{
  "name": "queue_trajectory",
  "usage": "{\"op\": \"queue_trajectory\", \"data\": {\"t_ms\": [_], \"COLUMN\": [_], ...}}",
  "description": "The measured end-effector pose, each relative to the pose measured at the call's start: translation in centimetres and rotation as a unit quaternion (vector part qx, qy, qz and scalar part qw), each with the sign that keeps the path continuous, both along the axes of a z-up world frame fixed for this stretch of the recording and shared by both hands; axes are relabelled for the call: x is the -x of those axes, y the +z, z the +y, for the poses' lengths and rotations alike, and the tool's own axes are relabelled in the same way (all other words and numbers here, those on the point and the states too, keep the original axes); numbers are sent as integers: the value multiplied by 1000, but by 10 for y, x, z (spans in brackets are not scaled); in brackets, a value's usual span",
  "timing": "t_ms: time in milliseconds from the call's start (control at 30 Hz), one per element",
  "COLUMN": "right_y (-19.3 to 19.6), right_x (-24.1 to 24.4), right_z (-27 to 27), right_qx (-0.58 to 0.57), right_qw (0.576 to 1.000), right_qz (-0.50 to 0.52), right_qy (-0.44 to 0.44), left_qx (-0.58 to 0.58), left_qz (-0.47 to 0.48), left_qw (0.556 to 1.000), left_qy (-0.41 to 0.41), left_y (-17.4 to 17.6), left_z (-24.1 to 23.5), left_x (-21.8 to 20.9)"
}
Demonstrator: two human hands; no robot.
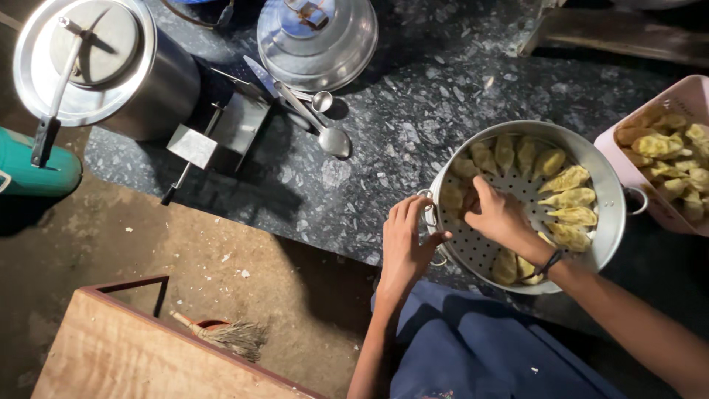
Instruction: The person transfers dumplings from a pink basket into a metal steamer tray, arranging them in a circular pattern. The person then moves the filled tray aside and continues arranging more dumplings in the same manner.
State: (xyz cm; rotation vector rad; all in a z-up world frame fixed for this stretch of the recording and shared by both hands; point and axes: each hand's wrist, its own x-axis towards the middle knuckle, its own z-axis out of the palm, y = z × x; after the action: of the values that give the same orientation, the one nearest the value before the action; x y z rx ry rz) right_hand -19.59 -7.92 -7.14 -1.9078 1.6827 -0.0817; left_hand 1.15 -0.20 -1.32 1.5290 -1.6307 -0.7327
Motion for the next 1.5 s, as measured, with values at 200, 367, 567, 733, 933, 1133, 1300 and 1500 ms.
{"op": "queue_trajectory", "data": {"t_ms": [200,367,567,733,933,1133,1300,1500], "right_y": [-3,10,45,74,56,-44,-17,65], "right_x": [-16,-35,-29,33,231,396,310,78], "right_z": [6,6,22,13,-19,-44,-30,-30], "right_qx": [119,163,131,38,278,251,370,299], "right_qw": [990,980,974,968,902,926,909,941], "right_qz": [5,-53,-69,-240,-295,77,56,-108], "right_qy": [79,105,169,68,-151,-272,-185,115], "left_qx": [9,10,10,-6,-20,-12,-12,-26], "left_qz": [-8,-11,-9,-8,-21,-52,-50,-62], "left_qw": [1000,1000,1000,1000,999,998,999,997], "left_qy": [-12,-13,-12,-14,-22,-26,-12,-23], "left_y": [-1,-2,1,6,11,10,5,0], "left_z": [-2,-4,-6,-5,-6,-5,-7,-7], "left_x": [-2,-1,0,2,4,3,3,1]}}
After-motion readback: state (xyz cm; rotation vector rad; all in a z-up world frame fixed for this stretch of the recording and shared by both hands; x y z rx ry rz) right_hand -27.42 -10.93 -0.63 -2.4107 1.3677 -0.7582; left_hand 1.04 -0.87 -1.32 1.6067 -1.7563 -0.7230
